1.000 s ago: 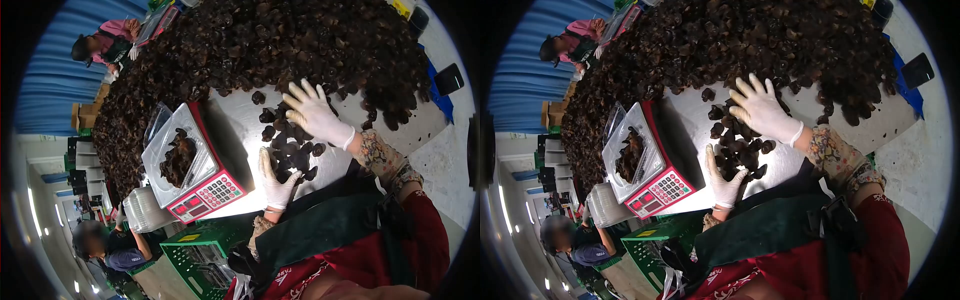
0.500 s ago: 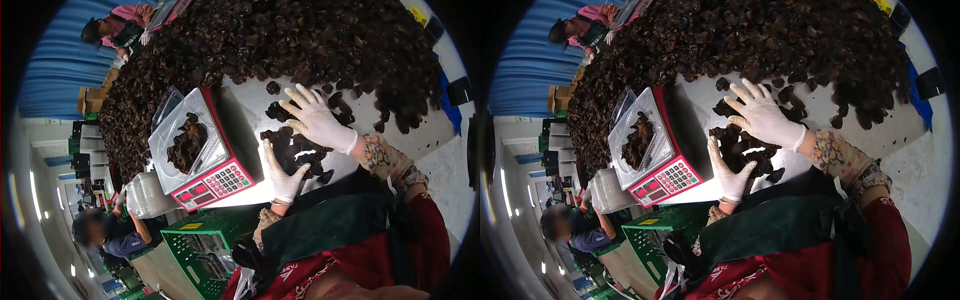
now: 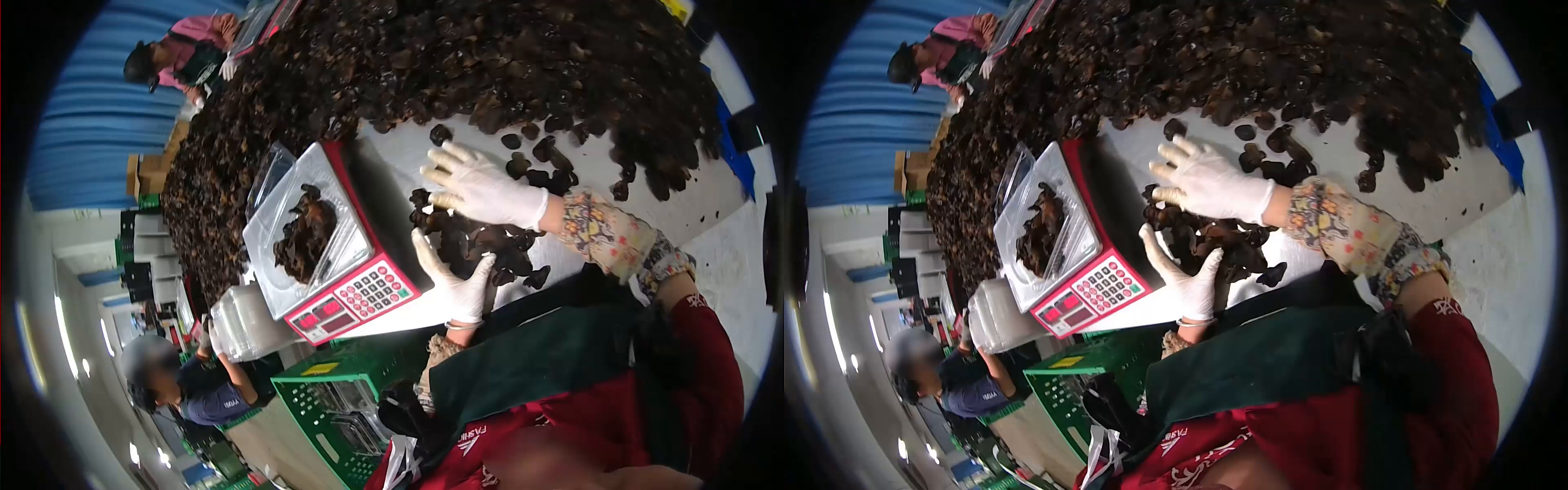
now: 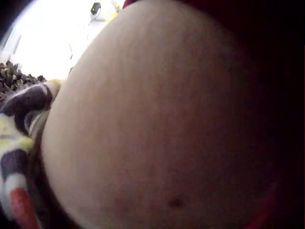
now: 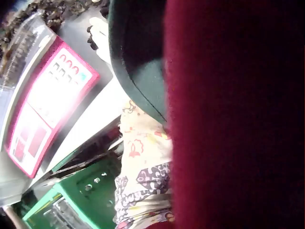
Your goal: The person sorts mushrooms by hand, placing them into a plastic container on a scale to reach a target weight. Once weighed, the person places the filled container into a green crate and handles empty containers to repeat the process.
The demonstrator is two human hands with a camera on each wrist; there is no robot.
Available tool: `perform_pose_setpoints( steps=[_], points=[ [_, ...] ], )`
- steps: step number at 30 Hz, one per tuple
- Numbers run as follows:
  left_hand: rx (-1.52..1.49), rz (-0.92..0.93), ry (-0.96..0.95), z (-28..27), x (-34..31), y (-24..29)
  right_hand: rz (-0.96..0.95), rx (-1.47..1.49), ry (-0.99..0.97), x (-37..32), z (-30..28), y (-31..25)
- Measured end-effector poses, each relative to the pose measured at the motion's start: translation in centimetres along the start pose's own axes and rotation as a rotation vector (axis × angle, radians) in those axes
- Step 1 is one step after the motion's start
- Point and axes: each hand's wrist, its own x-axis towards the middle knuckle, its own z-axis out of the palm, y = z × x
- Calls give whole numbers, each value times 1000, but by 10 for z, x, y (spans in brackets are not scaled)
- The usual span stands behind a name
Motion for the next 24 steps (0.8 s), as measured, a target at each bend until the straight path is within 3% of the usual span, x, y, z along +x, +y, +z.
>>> perform_pose_setpoints(
  steps=[1,3,5,6,7,9,11,13,14,15,17,19,20,21,23,24],
  points=[
    [-60,-14,18,1,1,0,-65,109,-247,2,-1,-4],
    [15,59,-17,-2,0,-7,-120,359,-345,-21,-10,-27],
    [-102,-2,13,3,-1,-15,-275,371,-380,-42,-31,-45],
    [-148,-4,-38,0,-2,-19,-245,413,-348,-52,-47,-49],
    [-78,37,-104,-5,-1,-14,-175,484,-351,-56,-65,-46],
    [18,6,-88,0,1,3,12,345,-217,-63,-88,-24],
    [42,3,-76,0,-1,-2,339,-103,-79,-79,-94,8],
    [157,60,-96,-2,1,3,637,-202,-10,-95,-93,22],
    [155,46,-116,-3,2,3,630,-168,-193,-105,-81,22],
    [154,32,-137,-3,3,3,512,9,-157,-115,-75,13],
    [190,42,-178,-8,2,1,101,18,-293,-114,-79,-22],
    [263,92,-214,-14,3,-1,-128,167,-310,-104,-80,-38],
    [-9,-21,-176,-13,0,-1,-147,270,-292,-102,-74,-35],
    [-6,-10,-176,-18,-2,-2,-156,356,-208,-101,-71,-31],
    [-1,10,-176,-30,-7,-5,-14,614,-223,-94,-84,-20],
    [68,51,-178,-35,-9,-4,4,506,-175,-87,-97,-13]
  ],
)
